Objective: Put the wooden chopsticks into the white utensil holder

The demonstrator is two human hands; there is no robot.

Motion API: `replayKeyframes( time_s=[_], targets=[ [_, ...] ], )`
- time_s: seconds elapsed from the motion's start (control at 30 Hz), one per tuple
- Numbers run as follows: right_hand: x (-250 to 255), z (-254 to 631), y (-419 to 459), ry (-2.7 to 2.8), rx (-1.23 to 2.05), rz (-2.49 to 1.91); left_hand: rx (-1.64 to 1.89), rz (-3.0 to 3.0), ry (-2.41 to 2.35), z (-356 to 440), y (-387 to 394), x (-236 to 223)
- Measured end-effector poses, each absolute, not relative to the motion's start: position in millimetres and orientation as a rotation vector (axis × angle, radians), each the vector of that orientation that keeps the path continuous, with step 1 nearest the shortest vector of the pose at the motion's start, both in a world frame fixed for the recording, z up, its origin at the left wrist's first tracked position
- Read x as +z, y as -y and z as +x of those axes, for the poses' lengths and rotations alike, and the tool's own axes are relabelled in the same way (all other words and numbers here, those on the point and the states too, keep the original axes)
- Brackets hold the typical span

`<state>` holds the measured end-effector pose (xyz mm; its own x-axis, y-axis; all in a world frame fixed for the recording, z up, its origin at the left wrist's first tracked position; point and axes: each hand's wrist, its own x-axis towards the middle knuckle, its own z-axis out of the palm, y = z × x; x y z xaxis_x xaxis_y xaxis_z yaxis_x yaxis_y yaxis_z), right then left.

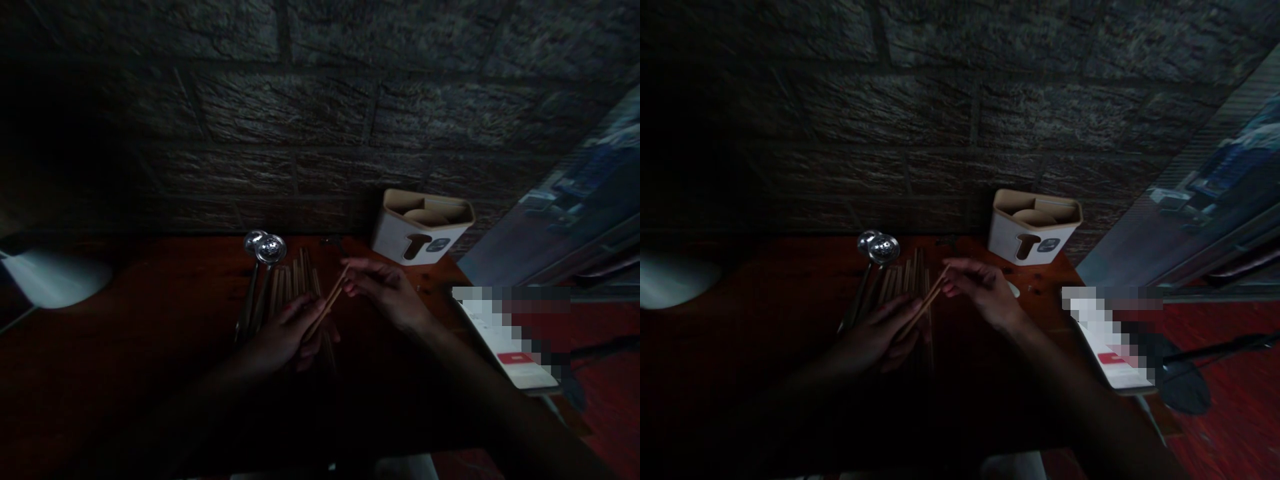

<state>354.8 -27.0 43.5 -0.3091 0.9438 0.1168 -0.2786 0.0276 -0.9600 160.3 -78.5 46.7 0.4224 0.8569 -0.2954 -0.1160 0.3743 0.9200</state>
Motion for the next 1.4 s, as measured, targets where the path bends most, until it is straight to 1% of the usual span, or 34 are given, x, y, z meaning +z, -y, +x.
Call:
replayKeyframes(
  time_s=[0.3, 0.73, 0.97, 1.23, 1.4],
  targets=[
    [42, 356, 25, 1.187, 1.607, -0.833, 0.733, 1.104, -1.055, 157, 83, 43],
    [46, 350, 28, 1.203, 1.558, -0.871, 0.725, 1.103, -1.095, 156, 84, 39],
    [48, 351, 32, 1.303, 1.516, -0.861, 0.745, 1.107, -1.095, 156, 84, 35],
    [48, 351, 28, 1.118, 1.476, -0.96, 0.691, 1.1, -1.085, 159, 87, 37],
    [49, 351, 33, 1.305, 1.64, -0.869, 0.687, 1.168, -1.079, 158, 86, 45]
  ],
)
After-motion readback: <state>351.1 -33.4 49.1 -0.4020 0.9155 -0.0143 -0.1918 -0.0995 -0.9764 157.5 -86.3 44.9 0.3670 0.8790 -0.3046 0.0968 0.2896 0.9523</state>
